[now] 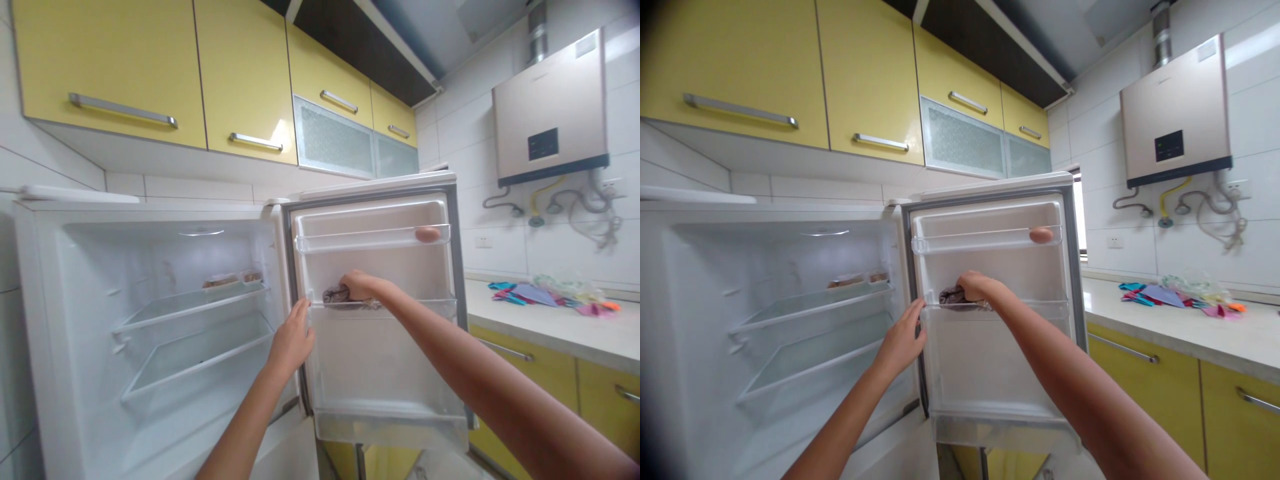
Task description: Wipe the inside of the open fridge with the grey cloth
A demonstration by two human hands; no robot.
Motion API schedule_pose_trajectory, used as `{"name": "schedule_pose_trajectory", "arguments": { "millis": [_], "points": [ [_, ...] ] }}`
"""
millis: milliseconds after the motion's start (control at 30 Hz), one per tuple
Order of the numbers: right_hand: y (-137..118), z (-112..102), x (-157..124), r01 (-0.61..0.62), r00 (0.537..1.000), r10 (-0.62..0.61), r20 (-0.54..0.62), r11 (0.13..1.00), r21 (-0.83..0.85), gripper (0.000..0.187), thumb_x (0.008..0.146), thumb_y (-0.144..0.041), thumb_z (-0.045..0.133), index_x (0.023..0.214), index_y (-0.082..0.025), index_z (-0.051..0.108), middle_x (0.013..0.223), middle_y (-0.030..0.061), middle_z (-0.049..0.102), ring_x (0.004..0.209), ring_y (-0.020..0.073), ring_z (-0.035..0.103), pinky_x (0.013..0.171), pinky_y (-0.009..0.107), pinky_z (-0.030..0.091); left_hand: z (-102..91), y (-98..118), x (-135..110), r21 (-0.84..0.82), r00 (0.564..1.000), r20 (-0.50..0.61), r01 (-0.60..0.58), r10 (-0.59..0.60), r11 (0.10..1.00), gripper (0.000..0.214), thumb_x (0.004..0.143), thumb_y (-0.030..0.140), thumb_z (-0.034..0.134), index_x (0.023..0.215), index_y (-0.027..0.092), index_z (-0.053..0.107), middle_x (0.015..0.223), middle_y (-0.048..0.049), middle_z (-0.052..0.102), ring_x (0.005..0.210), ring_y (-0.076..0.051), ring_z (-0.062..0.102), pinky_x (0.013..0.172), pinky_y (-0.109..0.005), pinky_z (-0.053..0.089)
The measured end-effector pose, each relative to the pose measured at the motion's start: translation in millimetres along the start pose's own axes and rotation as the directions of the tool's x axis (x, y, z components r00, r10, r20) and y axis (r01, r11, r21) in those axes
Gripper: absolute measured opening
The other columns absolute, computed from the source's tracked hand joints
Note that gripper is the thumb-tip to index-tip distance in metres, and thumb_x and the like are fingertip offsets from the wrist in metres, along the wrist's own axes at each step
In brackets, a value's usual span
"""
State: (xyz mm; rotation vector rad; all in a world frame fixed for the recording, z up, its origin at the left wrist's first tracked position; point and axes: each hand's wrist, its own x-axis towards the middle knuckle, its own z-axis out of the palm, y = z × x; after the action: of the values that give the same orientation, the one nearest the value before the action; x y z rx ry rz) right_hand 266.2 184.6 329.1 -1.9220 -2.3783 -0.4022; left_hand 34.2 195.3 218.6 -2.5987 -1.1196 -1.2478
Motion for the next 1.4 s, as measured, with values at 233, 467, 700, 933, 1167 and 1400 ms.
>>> {"name": "schedule_pose_trajectory", "arguments": {
  "millis": [233, 467, 700, 933, 1167, 1400],
  "points": [
    [-31, 6, 15, 0.061, 0.994, -0.057, -0.094, 0.997, 0.042, 0.040, 0.086, -0.019, 0.055, 0.122, -0.020, 0.071, 0.123, 0.0132, 0.074, 0.111, 0.0250, 0.070, 0.078, 0.025, 0.047, -2.9, -4, -3, 0.019, 1.000, 0.004, -0.017, 0.017, 1.000, 0.067, 0.080, 0.008, 0.046, 0.147, 0.017, 0.042, 0.158, -0.0163, 0.045, 0.145, -0.028, 0.046, 0.118, -0.047, 0.044],
    [-19, -12, -3, 0.127, 0.992, -0.127, 0.010, 0.990, -0.054, 0.030, 0.084, -0.024, 0.063, 0.112, -0.023, 0.074, 0.113, 0.0134, 0.077, 0.103, 0.0264, 0.073, 0.074, 0.027, 0.048, -18.7, 0, -5, 0.105, 0.999, 0.051, 0.014, -0.019, 0.994, 0.071, 0.078, 0.005, 0.045, 0.147, 0.022, 0.045, 0.159, -0.0128, 0.044, 0.139, -0.029, 0.053, 0.115, -0.048, 0.047],
    [34, -16, -93, -0.046, 0.996, 0.027, -0.087, 0.973, -0.226, 0.031, 0.089, -0.010, 0.051, 0.111, -0.020, 0.070, 0.112, 0.0159, 0.073, 0.102, 0.0286, 0.072, 0.076, 0.032, 0.050, -26.8, 5, -5, 0.098, 0.994, 0.094, 0.038, -0.047, 0.994, 0.068, 0.080, 0.006, 0.042, 0.147, 0.017, 0.042, 0.161, -0.0142, 0.041, 0.142, -0.030, 0.049, 0.117, -0.050, 0.044],
    [61, -4, -148, -0.124, 0.866, -0.144, -0.479, 0.866, -0.484, 0.038, 0.094, -0.010, 0.042, 0.123, -0.020, 0.064, 0.120, 0.0169, 0.068, 0.107, 0.0288, 0.064, 0.082, 0.039, 0.050, -8.9, -14, -6, 0.025, 1.000, -0.015, -0.008, 0.008, 1.000, 0.068, 0.077, 0.005, 0.045, 0.144, 0.021, 0.045, 0.157, -0.0124, 0.047, 0.141, -0.025, 0.051, 0.116, -0.045, 0.046],
    [88, 5, -119, 0.212, 0.671, -0.595, -0.443, 0.726, -0.654, 0.034, 0.097, -0.015, 0.050, 0.127, -0.024, 0.062, 0.127, 0.0087, 0.068, 0.112, 0.0217, 0.059, 0.091, 0.037, 0.044, -11.1, -10, -6, 0.008, 0.999, 0.040, 0.024, -0.025, 1.000, 0.068, 0.079, 0.007, 0.043, 0.147, 0.014, 0.041, 0.160, -0.0164, 0.041, 0.144, -0.028, 0.047, 0.118, -0.048, 0.043],
    [55, 10, -40, 0.350, 0.575, -0.732, -0.365, 0.624, -0.699, 0.022, 0.100, -0.023, 0.052, 0.117, -0.020, 0.065, 0.128, 0.0085, 0.068, 0.113, 0.0190, 0.060, 0.087, 0.034, 0.042, -11.8, -3, 0, -0.003, 0.997, 0.071, 0.026, -0.026, 1.000, 0.067, 0.080, 0.007, 0.041, 0.146, 0.014, 0.043, 0.160, -0.0153, 0.041, 0.144, -0.026, 0.046, 0.116, -0.043, 0.046]
  ]
}}
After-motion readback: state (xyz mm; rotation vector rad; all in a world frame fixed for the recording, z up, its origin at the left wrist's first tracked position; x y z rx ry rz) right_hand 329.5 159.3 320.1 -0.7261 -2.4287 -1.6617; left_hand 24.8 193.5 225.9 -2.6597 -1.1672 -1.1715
